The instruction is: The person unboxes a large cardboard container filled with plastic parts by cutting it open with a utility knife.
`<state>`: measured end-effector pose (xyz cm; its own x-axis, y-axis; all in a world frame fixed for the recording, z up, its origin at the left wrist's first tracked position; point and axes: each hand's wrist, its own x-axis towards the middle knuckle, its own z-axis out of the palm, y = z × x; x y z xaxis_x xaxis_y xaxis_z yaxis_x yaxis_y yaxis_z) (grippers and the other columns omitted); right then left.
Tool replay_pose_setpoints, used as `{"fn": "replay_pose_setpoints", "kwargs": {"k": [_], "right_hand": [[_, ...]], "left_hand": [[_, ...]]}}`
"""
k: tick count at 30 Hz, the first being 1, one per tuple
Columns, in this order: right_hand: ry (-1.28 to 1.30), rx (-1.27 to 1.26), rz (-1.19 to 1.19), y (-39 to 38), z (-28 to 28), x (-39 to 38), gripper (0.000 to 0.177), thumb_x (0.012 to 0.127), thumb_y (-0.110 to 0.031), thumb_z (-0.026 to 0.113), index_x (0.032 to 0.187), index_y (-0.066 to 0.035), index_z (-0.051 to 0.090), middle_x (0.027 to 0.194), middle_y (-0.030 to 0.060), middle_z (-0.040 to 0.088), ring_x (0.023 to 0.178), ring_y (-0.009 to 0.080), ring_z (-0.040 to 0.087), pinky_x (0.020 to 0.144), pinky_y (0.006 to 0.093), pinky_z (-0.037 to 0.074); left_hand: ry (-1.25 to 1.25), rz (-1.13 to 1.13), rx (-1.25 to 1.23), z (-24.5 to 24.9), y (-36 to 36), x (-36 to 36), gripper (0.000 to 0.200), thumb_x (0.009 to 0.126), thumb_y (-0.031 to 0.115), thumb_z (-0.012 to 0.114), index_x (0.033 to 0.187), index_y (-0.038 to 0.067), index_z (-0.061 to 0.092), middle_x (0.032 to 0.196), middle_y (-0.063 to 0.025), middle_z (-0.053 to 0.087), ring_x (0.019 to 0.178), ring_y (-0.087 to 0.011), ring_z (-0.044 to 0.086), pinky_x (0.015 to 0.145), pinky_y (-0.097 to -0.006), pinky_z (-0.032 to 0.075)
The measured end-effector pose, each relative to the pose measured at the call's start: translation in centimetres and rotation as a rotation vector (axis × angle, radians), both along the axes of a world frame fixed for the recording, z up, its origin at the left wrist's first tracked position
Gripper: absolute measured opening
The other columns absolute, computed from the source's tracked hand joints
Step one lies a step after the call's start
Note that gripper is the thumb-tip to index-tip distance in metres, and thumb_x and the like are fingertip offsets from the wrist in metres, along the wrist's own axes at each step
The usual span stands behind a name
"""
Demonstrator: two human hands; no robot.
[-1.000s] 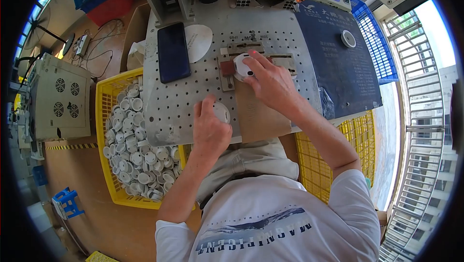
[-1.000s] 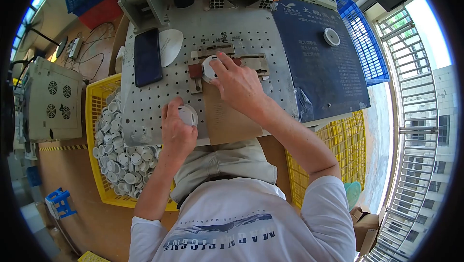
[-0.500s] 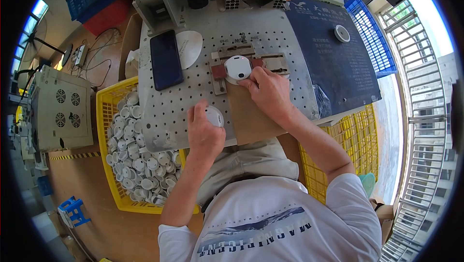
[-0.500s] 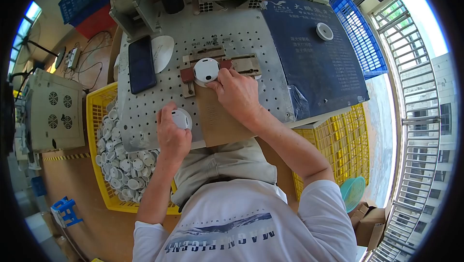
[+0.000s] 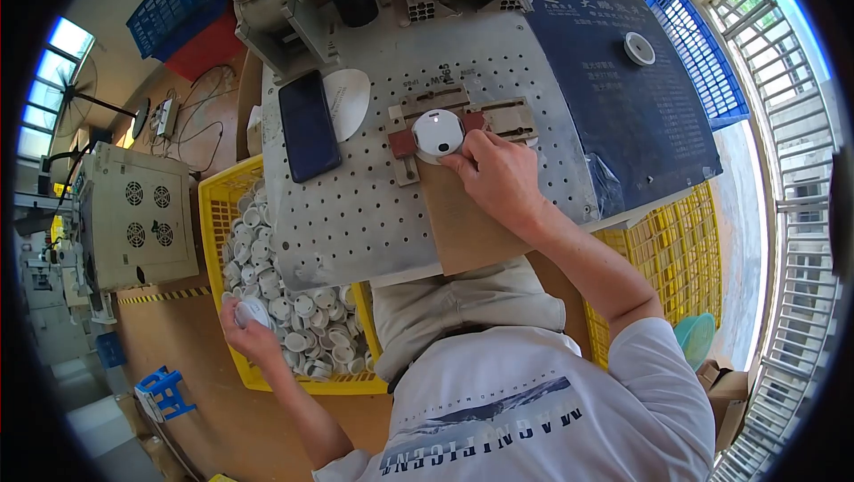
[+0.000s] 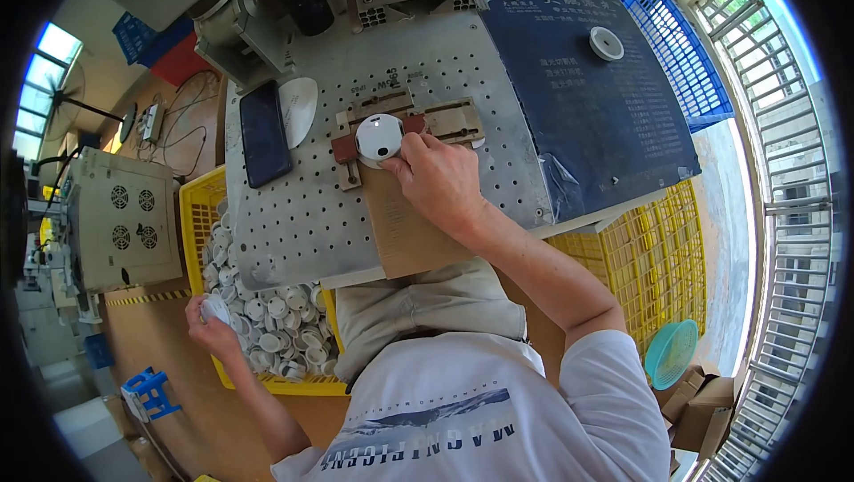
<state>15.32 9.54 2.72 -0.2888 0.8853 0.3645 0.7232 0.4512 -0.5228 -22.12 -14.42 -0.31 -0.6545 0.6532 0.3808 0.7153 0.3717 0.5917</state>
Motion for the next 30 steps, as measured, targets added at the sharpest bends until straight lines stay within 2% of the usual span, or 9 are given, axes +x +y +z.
{"fn": "replay_pose_setpoints", "kwargs": {"k": [4,6,12,15,17,20,22,25,30], "right_hand": [[0.005,0.003,-0.002,0.1,-0.1,0.0,0.03,0.08,-0.028,0.072,0.076,-0.006,0.053,0.07,0.0085,0.061,0.06,0.032,0.062,0.052,0.0415,0.048],[0.012,-0.005,-0.008,0.0,-0.1,0.1,0.03,0.08,-0.028,0.072,0.075,-0.006,0.053,0.07,0.0086,0.062,0.06,0.032,0.062,0.052,0.0416,0.048],[0.059,0.033,0.047,0.3,0.2,1.2,0.026,0.08,-0.024,0.072,0.075,-0.005,0.055,0.071,0.0101,0.063,0.059,0.0325,0.062,0.053,0.0415,0.048],[0.18,-0.095,0.259,0.9,1.4,4.3,0.021,0.082,-0.02,0.07,0.077,-0.003,0.059,0.073,0.0109,0.064,0.061,0.0321,0.062,0.057,0.0406,0.049],[0.246,-0.261,0.041,1.7,2.6,7.6,0.018,0.083,-0.017,0.068,0.079,-0.001,0.062,0.072,0.0112,0.064,0.065,0.0312,0.063,0.061,0.0397,0.049],[0.218,-0.013,-0.296,6.4,1.3,14.9,0.02,0.085,-0.02,0.067,0.087,-0.001,0.062,0.08,0.0132,0.065,0.078,0.0306,0.066,0.068,0.0401,0.05],[0.075,0.081,-0.54,9.6,0.5,20.3,0.028,0.084,-0.025,0.068,0.1,-0.003,0.063,0.108,0.0176,0.063,0.093,0.0332,0.065,0.078,0.0429,0.051],[-0.065,0.129,-0.733,12.9,0.2,25.4,0.039,0.083,-0.03,0.069,0.115,-0.009,0.062,0.129,0.0186,0.051,0.104,0.0364,0.062,0.087,0.0447,0.05],[-0.221,0.08,-0.684,15.9,-0.5,28.2,0.036,0.084,-0.032,0.068,0.115,-0.013,0.065,0.137,0.0188,0.045,0.106,0.036,0.061,0.089,0.0462,0.05]], "left_hand": [[0.166,0.257,-0.019,-0.2,-3.7,-6.7,0.044,0.069,-0.008,0.038,0.11,-0.009,0.055,0.109,-0.0212,0.059,0.111,-0.0381,0.055,0.103,-0.043,0.037],[0.215,0.235,-0.034,0.9,-2.5,-5.9,0.044,0.071,-0.008,0.04,0.112,-0.01,0.054,0.114,-0.0226,0.057,0.112,-0.0378,0.053,0.104,-0.0433,0.036],[0.112,-0.459,0.089,3.9,13.4,10.6,0.056,0.06,-0.012,0.043,0.115,-0.009,0.047,0.118,-0.0207,0.052,0.115,-0.0373,0.049,0.106,-0.0412,0.034],[0.302,-0.781,0.03,3.9,19.6,18.6,0.022,0.063,-0.007,0.061,0.084,-0.012,0.063,0.127,-0.0243,0.047,0.12,-0.0437,0.044,0.104,-0.0436,0.036],[0.328,-0.829,-0.005,3.6,22.5,21.6,0.014,0.064,-0.004,0.063,0.075,-0.011,0.064,0.128,-0.0258,0.046,0.119,-0.0442,0.044,0.104,-0.0443,0.036],[0.429,-0.905,0.04,1.3,25.2,25.5,0.012,0.065,0.002,0.066,0.067,-0.01,0.065,0.126,-0.0302,0.046,0.116,-0.042,0.046,0.099,-0.0462,0.039],[0.707,-0.888,-0.092,0.5,24.6,26.5,0.014,0.064,0.006,0.066,0.067,-0.008,0.067,0.122,-0.0313,0.048,0.111,-0.039,0.048,0.092,-0.0465,0.042],[0.622,-0.995,-0.098,1.5,20.5,27.2,0.012,0.06,0.007,0.066,0.065,-0.004,0.068,0.118,-0.0281,0.05,0.106,-0.0388,0.049,0.087,-0.0465,0.043],[0.439,-1.074,-0.018,1.0,14.2,25.4,0.012,0.057,0.003,0.066,0.066,-0.004,0.065,0.117,-0.0257,0.05,0.102,-0.0411,0.049,0.087,-0.048,0.043]]}}
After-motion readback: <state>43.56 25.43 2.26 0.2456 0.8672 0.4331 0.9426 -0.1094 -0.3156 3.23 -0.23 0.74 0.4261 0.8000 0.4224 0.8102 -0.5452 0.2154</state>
